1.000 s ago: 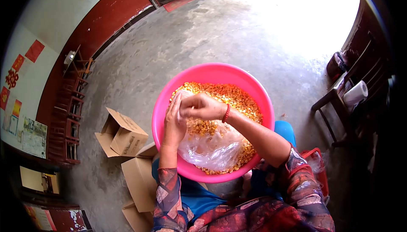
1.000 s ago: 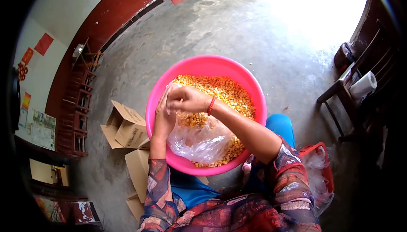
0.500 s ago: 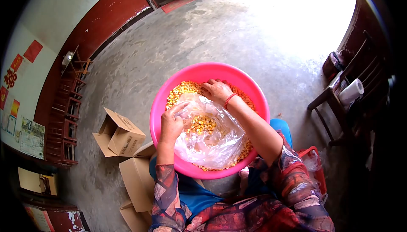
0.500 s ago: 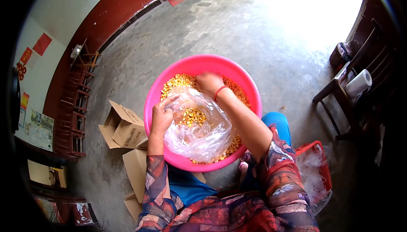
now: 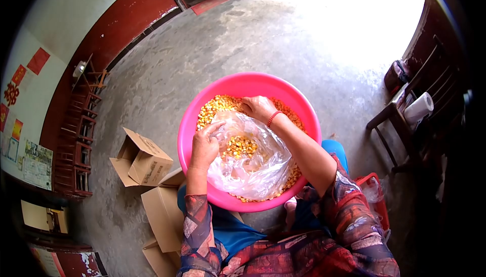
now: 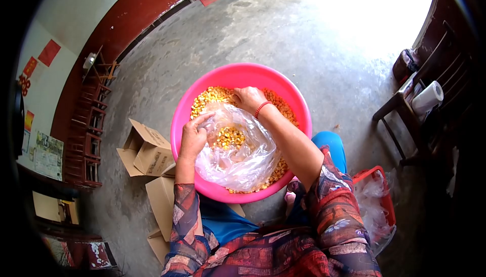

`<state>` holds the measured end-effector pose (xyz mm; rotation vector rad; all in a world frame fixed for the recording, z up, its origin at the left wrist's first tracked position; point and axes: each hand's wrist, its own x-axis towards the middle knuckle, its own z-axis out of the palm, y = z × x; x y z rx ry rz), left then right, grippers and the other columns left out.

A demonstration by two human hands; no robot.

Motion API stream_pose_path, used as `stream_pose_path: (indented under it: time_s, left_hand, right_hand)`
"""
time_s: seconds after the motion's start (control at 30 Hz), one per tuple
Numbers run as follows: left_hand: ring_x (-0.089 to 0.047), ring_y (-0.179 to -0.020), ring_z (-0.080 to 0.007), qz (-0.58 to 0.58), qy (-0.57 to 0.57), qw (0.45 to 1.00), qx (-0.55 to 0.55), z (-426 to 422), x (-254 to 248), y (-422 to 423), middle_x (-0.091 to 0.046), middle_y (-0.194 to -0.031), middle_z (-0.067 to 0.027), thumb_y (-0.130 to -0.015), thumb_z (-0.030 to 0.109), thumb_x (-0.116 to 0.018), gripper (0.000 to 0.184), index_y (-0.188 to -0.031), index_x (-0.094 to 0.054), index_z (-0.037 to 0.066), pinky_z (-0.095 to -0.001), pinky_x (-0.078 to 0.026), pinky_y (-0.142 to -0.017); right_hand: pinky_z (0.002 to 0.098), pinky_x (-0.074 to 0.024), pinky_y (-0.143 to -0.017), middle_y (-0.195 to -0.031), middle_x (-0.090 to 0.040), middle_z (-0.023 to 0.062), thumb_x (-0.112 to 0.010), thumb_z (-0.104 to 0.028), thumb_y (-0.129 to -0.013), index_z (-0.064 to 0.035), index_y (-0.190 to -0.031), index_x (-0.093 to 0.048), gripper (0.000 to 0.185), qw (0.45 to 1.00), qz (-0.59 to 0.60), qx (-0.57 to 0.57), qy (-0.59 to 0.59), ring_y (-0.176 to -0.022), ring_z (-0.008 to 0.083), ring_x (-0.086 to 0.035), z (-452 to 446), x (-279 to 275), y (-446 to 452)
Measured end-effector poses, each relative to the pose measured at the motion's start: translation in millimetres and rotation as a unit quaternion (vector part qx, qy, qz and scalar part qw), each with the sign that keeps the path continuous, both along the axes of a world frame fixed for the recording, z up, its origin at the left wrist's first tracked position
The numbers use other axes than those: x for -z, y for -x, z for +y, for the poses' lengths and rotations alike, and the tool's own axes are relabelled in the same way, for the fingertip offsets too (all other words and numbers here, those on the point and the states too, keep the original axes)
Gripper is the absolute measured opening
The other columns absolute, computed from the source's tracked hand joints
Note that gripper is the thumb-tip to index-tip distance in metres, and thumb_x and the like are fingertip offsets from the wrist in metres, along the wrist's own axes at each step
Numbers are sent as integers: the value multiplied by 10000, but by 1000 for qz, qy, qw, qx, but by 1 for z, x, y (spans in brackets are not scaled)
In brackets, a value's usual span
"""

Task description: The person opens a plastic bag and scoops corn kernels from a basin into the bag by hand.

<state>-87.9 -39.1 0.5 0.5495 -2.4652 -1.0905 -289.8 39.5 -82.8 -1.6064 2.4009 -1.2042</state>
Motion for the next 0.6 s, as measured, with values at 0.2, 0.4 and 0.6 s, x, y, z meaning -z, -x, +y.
stream_pose_path:
  time_s: [0.2, 0.4, 0.6]
  left_hand:
    - [-613, -1005, -250, -5, 14, 1000, -4, -4, 4, 0, -636, -1074, -167, -677, -108, -371, 496, -1078, -632, 23, -307, -470, -880]
    - [-594, -1048, -227, 11, 20, 999, -23, -6, 5, 0, -625, -1114, -153, -719, -85, -419, 461, -1137, -590, 7, -299, -448, -913]
    - [-583, -1070, -235, 30, 67, 997, -12, -7, 5, 0, -621, -1113, -160, -741, -68, -472, 408, -1129, -584, -10, -311, -440, -925]
  right_hand:
    - [427, -481, -559, -708, -621, 155, -536, -128, -816, 8, -770, -604, 159, 995, -27, -12, 99, -639, 322, -612, 0, -2, -2]
    - [227, -252, -371, -540, -399, -37, -458, -212, -940, -66, -805, -556, 222, 711, -673, -34, 203, -416, 63, -324, 14, -34, 8]
    - [216, -223, -362, -607, -430, -20, -422, -196, -949, -85, -813, -526, 205, 633, -740, -10, 227, -417, 52, -289, 17, -36, 12]
